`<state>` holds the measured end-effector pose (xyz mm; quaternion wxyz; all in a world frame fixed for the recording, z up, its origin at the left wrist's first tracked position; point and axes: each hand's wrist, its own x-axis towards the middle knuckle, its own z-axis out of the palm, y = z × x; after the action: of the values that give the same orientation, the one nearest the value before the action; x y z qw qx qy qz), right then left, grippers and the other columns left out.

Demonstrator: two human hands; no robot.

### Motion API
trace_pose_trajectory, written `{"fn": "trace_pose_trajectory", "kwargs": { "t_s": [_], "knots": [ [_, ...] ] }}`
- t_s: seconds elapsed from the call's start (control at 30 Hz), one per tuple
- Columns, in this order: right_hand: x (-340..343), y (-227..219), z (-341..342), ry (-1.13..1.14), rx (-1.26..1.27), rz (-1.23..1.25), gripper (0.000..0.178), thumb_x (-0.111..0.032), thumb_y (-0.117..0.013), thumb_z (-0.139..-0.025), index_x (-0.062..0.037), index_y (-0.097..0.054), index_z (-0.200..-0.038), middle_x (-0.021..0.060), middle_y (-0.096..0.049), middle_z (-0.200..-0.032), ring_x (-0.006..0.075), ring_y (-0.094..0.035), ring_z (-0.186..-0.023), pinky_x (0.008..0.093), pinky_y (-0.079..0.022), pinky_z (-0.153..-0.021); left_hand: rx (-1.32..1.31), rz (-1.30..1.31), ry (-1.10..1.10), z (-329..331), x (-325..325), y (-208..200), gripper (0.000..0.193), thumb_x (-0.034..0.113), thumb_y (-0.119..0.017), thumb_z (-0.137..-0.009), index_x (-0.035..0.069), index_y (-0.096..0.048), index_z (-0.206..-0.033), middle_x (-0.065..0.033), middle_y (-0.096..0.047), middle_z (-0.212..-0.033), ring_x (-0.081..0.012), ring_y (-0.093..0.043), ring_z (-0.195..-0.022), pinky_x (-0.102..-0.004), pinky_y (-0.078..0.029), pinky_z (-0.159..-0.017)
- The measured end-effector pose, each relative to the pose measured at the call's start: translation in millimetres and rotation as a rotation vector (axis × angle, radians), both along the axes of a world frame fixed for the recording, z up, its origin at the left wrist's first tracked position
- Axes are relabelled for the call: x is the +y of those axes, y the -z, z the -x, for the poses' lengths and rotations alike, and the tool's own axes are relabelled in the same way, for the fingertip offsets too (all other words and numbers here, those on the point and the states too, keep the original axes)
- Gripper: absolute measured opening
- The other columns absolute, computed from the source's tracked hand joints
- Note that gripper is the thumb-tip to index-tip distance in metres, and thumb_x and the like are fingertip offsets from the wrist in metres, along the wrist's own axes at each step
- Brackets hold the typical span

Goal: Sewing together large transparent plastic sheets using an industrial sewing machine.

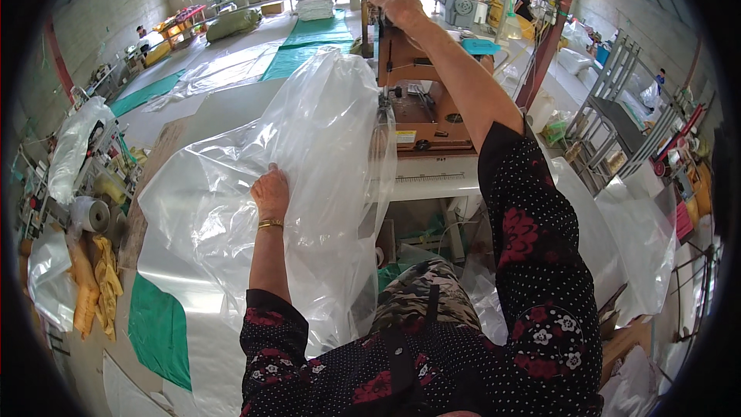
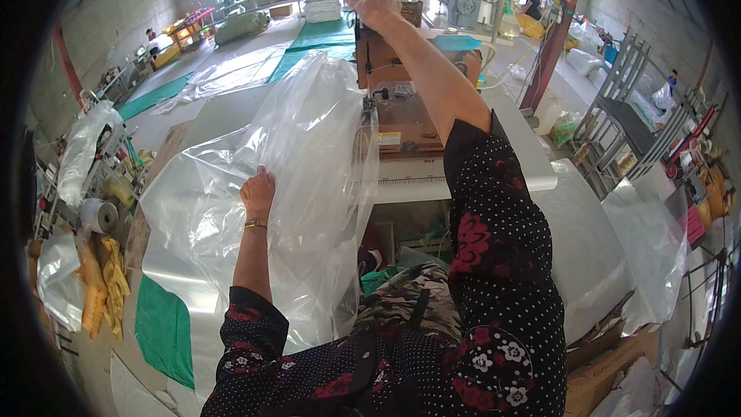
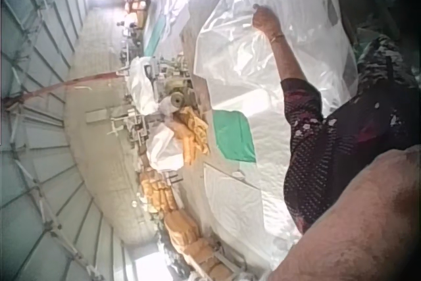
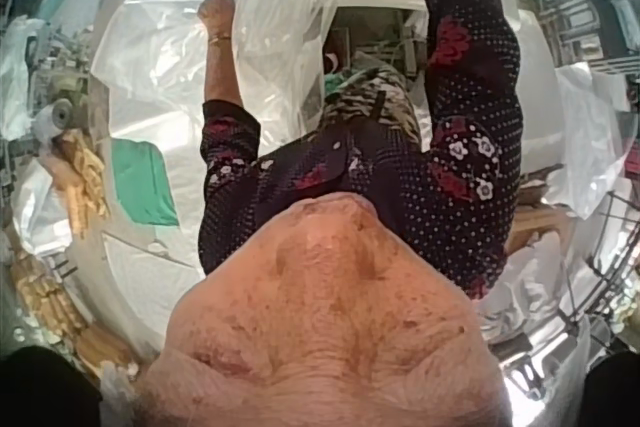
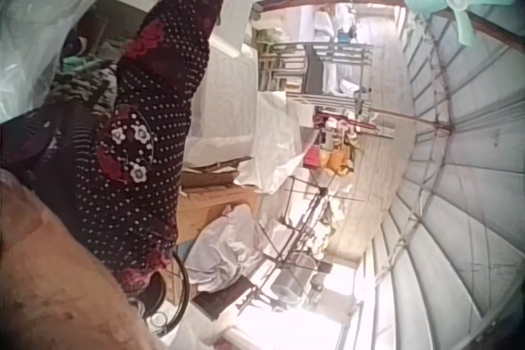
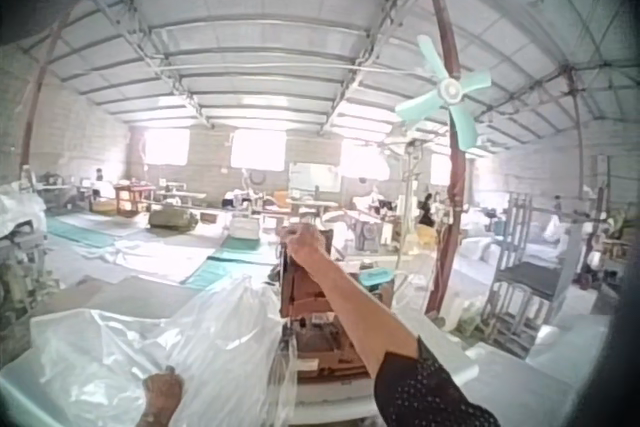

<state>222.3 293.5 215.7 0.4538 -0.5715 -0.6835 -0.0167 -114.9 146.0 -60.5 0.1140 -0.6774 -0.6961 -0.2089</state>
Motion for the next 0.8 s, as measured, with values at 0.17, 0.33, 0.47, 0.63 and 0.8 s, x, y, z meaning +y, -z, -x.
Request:
{"fn": "trace_pose_trajectory", "kwargs": {
  "t_s": [0.17,0.33,0.47,0.63,0.8],
  "knots": [
    [-27.8,6.6,6.4,0.136,-0.227,-0.265,0.035,-0.045,-0.062,-0.088,-0.0190,-0.073,-0.108,0.0099,-0.069,-0.110,0.0295,-0.049,-0.123,0.0540,-0.032,-0.103,-0.009,0.008,-0.006,-0.1,0.5,-1.4,0.021,0.026,-0.051,-0.095,0.006,-0.058,-0.099,-0.0172,-0.069,-0.077,-0.0364,-0.069,-0.077,-0.0479,-0.054,-0.070],
    [-47.9,28.5,7.8,0.083,-0.325,-0.608,0.026,-0.037,-0.066,-0.087,-0.0149,-0.073,-0.096,-0.0023,-0.070,-0.115,0.0263,-0.045,-0.130,0.0488,-0.029,-0.105,0.000,0.010,-0.024,1.4,2.6,0.5,0.020,0.025,-0.051,-0.095,0.007,-0.058,-0.099,-0.0173,-0.069,-0.077,-0.0368,-0.069,-0.076,-0.0479,-0.054,-0.068],
    [-69.8,43.7,7.6,0.112,-0.431,-0.699,0.016,-0.026,-0.068,-0.086,-0.0108,-0.070,-0.085,-0.0028,-0.070,-0.117,0.0248,-0.046,-0.128,0.0468,-0.028,-0.105,-0.016,-0.048,-0.029,12.3,-2.8,13.4,0.020,0.026,-0.052,-0.095,0.007,-0.059,-0.095,-0.0184,-0.068,-0.076,-0.0381,-0.068,-0.075,-0.0490,-0.054,-0.067],
    [-91.7,61.3,10.6,0.054,-0.509,-0.583,0.015,-0.024,-0.067,-0.088,-0.0103,-0.071,-0.085,-0.0013,-0.070,-0.116,0.0262,-0.047,-0.128,0.0478,-0.029,-0.104,-0.173,-0.105,-0.011,57.5,-49.5,43.2,0.020,0.026,-0.054,-0.094,0.007,-0.058,-0.089,-0.0212,-0.065,-0.075,-0.0434,-0.063,-0.074,-0.0526,-0.049,-0.063],
    [-98.0,61.4,3.8,0.020,-0.569,-0.705,0.024,-0.024,-0.063,-0.088,-0.0064,-0.067,-0.104,0.0053,-0.068,-0.112,0.0283,-0.047,-0.124,0.0473,-0.034,-0.099,-0.428,-0.257,-0.040,132.2,-101.4,44.8,0.025,0.021,-0.060,-0.093,0.002,-0.058,-0.077,-0.0197,-0.061,-0.069,-0.0378,-0.057,-0.062,-0.0445,-0.044,-0.058]
  ]
}}
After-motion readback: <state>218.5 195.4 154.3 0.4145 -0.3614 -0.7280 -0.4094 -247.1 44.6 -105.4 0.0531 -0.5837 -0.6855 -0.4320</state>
